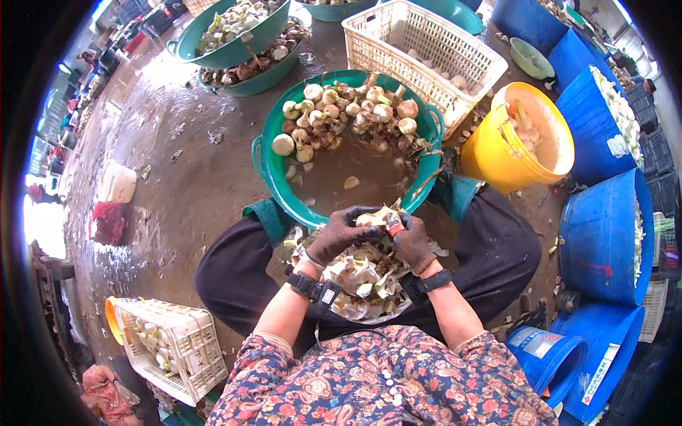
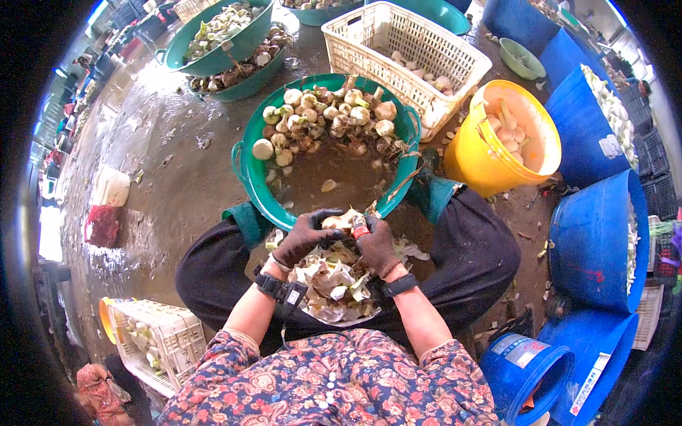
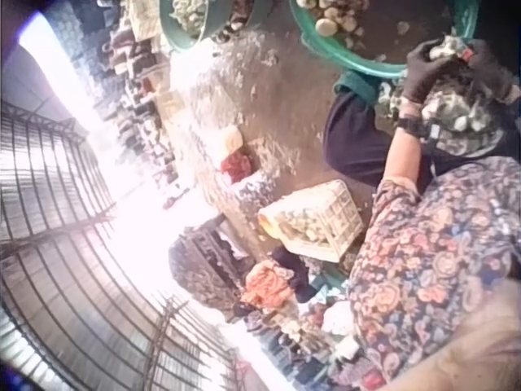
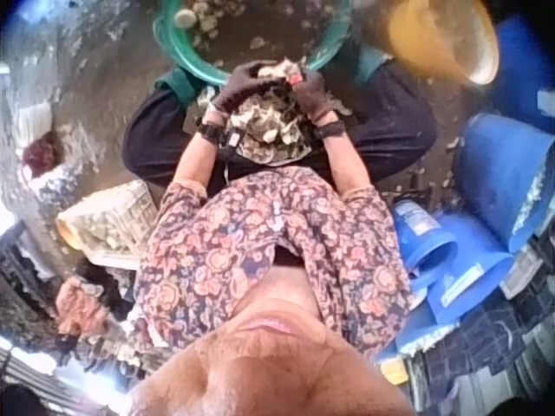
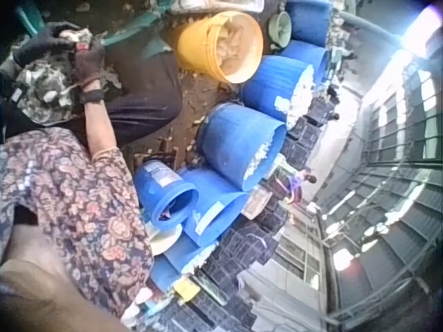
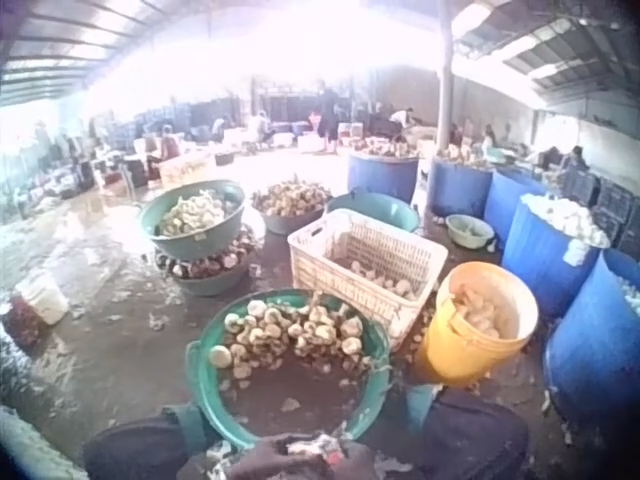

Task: Peeling and trimming the skins of root vegetables in a large processing facility.

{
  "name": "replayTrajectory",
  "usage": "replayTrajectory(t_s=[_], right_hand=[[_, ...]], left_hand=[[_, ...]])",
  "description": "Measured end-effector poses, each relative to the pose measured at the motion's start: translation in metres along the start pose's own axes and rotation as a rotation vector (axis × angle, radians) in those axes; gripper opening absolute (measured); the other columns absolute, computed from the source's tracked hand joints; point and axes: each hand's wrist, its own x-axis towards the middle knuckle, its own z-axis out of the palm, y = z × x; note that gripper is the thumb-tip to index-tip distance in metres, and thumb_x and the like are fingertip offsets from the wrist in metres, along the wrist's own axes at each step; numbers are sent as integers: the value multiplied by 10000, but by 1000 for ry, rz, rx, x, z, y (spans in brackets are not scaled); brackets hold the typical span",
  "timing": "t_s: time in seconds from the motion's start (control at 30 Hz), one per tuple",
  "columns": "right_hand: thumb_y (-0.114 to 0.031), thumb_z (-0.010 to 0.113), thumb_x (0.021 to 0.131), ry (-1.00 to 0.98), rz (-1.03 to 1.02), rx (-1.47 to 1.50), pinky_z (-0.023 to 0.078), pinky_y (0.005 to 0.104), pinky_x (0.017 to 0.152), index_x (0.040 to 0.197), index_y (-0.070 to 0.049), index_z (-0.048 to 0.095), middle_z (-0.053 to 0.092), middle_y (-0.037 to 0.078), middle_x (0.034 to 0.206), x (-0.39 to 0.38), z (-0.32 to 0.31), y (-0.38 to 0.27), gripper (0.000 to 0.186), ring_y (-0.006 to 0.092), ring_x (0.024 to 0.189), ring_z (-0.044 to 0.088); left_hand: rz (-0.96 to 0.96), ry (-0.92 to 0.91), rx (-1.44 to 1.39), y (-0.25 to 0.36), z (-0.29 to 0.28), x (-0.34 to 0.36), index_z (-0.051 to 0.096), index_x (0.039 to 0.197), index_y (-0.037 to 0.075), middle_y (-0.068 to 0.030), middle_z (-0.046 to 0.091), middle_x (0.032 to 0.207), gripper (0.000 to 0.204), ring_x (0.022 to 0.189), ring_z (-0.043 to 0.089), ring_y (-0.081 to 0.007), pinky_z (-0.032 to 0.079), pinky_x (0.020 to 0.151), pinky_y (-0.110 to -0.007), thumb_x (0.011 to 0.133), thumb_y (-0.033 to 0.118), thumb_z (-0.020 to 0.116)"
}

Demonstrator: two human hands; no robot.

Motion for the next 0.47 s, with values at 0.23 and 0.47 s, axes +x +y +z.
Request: replayTrajectory(t_s=[0.23,0.47], right_hand=[[-314,450,905,-243,554,1076,543,341,712,1095,-17,563,629,121,967,-12,-4,8,370,225,787,644],[-388,467,896,-326,391,705,516,302,777,1158,-81,549,624,89,1004,-6,5,21,412,193,870,627]], left_hand=[[23,91,-395,-7,22,-10,487,1188,-5,-80,562,1095,493,963,553,-152,459,834,-283,768,165,683],[145,139,318,-15,18,-11,475,1197,35,-123,529,1182,551,1049,538,-223,416,930,-308,740,223,721]])
